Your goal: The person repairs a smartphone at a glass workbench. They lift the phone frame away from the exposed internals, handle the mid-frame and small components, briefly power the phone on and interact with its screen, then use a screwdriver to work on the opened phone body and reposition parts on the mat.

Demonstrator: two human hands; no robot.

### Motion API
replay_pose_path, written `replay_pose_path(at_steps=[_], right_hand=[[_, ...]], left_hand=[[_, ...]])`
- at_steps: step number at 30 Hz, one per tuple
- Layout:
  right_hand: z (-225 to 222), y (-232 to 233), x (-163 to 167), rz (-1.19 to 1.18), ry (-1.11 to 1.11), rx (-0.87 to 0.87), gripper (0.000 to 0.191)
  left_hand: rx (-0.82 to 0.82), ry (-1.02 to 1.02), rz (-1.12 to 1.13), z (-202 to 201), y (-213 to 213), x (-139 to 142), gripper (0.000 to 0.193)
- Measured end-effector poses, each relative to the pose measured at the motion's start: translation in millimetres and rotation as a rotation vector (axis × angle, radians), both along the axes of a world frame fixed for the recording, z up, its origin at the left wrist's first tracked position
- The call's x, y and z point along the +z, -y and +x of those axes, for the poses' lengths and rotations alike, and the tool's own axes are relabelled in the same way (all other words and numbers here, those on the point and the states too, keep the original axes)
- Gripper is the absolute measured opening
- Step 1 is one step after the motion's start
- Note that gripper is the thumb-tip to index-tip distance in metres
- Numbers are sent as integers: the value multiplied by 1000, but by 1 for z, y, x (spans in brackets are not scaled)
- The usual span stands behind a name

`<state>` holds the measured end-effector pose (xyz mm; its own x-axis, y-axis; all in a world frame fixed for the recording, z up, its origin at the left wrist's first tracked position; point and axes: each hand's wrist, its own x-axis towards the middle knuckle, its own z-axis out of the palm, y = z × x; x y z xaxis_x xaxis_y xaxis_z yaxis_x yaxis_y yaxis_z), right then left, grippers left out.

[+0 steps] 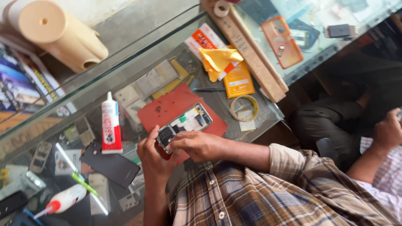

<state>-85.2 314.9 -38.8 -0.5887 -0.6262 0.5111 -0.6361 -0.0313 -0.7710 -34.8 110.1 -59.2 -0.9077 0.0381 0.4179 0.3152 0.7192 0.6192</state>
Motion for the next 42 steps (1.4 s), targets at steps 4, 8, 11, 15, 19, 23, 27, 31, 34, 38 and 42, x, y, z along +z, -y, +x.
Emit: replay_pose_path(at_steps=[4, 8, 11, 15, 19, 23, 27, 31, 34, 38, 42], right_hand=[[1, -2, 2, 78, -124, -93, 50], [2, -6, 5, -50, 10, -7, 51], [4, -7, 4, 63, 22, -56, 52], [8, -6, -1, 29, -39, -101, 46], [11, -3, -7, 111, 35, -90, 52], [9, -4, -6, 72, -134, -163, 52], [8, -7, 0, 48, 76, -39, 44], [0, -5, -2, -47, -73, -124, 50], [5, -1, -5, 25, 47, -111, 49], [7, 5, -6, 241, 39, -188, 35], [3, 6, -2, 98, 63, -107, 35]], left_hand=[[-3, 15, -27, 1, 0, -7, 77], [-34, 1, -41, 0, 0, -13, 81], [-23, -2, -37, 0, -1, -19, 84], [-19, 13, -55, 0, 3, -27, 83], [-48, 9, -25, -1, 6, -33, 85], [-63, -38, -46, -3, 6, -29, 79], [-35, 21, -26, 1, -2, -15, 83], [-33, -5, -4, -3, -4, 0, 83], [-115, 66, 142, -2, 3, 17, 83], [24, 193, 168, -13, 21, 37, 42], [57, 7, 18, -44, 25, 41, 18]])
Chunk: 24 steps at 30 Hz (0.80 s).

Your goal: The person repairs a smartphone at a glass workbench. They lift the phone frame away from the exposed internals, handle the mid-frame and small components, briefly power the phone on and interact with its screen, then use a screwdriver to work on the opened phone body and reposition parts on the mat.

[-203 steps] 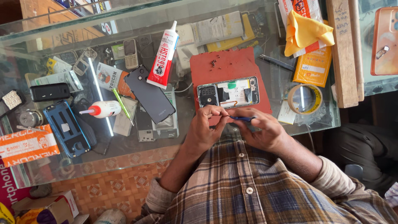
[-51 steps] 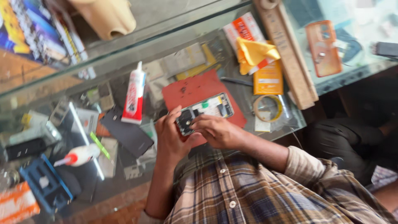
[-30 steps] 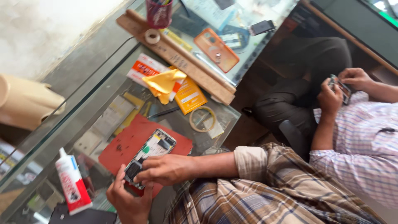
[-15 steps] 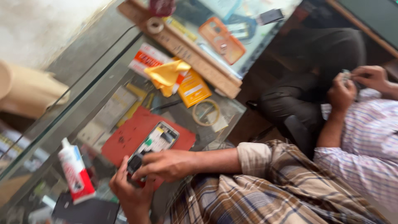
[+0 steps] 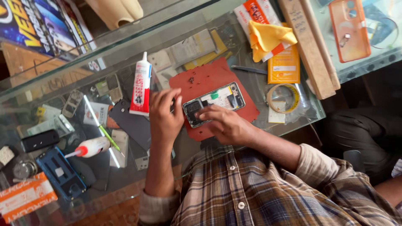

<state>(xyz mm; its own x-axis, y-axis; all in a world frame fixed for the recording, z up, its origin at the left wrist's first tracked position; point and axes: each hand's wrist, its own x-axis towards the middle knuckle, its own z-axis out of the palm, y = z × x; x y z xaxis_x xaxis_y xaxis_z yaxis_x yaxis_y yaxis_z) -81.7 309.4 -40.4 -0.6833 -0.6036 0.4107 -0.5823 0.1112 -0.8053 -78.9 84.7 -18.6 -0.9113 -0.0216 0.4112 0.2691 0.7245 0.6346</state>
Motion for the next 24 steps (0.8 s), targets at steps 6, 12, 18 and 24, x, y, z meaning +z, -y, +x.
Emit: replay_pose_path(at_steps=[6, 12, 18, 24], right_hand=[[-3, 2, 5, 74, -147, -44, 35], [1, 6, -3, 148, -16, -48, 30], [3, 4, -6, 13, -85, -15, 38], [-2, 6, 4, 98, -202, -90, 38]], left_hand=[[-39, 120, -66, -38, -8, -11, 5], [-20, 121, -167, -35, -13, -15, 10], [7, 112, -285, -40, -22, -27, 10], [58, 21, -449, -47, -26, -40, 15]])
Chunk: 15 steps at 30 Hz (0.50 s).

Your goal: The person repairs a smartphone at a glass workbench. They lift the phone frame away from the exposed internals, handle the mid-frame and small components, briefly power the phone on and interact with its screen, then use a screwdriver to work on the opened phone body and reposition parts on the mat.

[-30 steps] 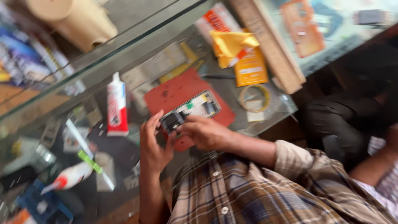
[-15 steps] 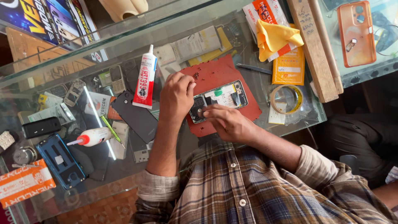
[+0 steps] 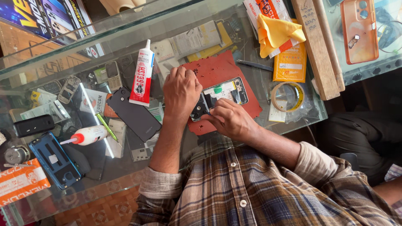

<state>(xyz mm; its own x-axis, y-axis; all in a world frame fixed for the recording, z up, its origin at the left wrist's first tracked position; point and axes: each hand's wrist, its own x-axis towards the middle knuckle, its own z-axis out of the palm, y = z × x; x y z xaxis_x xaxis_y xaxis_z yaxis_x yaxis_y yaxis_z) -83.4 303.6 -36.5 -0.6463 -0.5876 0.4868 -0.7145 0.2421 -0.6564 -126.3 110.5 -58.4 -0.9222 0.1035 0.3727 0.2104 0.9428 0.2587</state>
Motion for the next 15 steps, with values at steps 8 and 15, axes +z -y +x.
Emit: replay_pose_path(at_steps=[8, 15], right_hand=[[6, 0, 12, 66, 224, -12, 30], [5, -6, 3, -131, 199, 43, 40]], left_hand=[[-3, 4, -14, 0, 2, -4, 16], [83, 37, 612, 22, 13, -3, 18]])
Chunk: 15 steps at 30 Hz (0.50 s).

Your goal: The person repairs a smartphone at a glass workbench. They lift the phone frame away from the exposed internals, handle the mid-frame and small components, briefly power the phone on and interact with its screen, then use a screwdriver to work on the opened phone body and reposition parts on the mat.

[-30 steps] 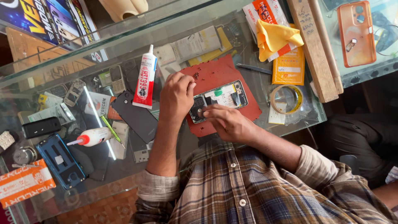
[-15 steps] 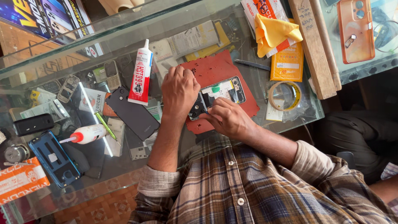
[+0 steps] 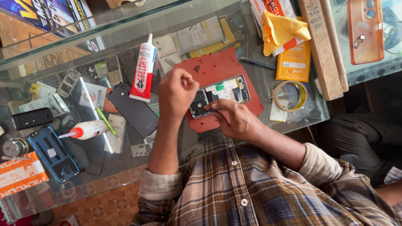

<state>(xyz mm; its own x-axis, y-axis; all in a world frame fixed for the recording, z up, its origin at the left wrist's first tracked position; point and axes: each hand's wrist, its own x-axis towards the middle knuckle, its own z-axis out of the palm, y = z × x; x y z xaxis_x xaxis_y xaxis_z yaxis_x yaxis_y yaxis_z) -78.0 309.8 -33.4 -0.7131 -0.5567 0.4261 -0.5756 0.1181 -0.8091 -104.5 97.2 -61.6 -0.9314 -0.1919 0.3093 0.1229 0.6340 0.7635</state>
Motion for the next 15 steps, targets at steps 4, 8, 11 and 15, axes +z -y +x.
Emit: replay_pose_path(at_steps=[4, 8, 11, 15], right_hand=[[2, -2, -15, 182, -30, -106, 50], [3, 1, -28, 61, 26, -141, 57], [-1, 2, -28, -133, -33, -143, 67], [1, -4, -15, -170, -71, -169, 72]], left_hand=[[98, -56, 515, 27, 6, -5, 19], [8, -24, 822, 57, 5, -7, 28], [-82, -86, 656, 70, -6, -8, 30], [-149, -118, 512, 75, -18, -9, 36]])
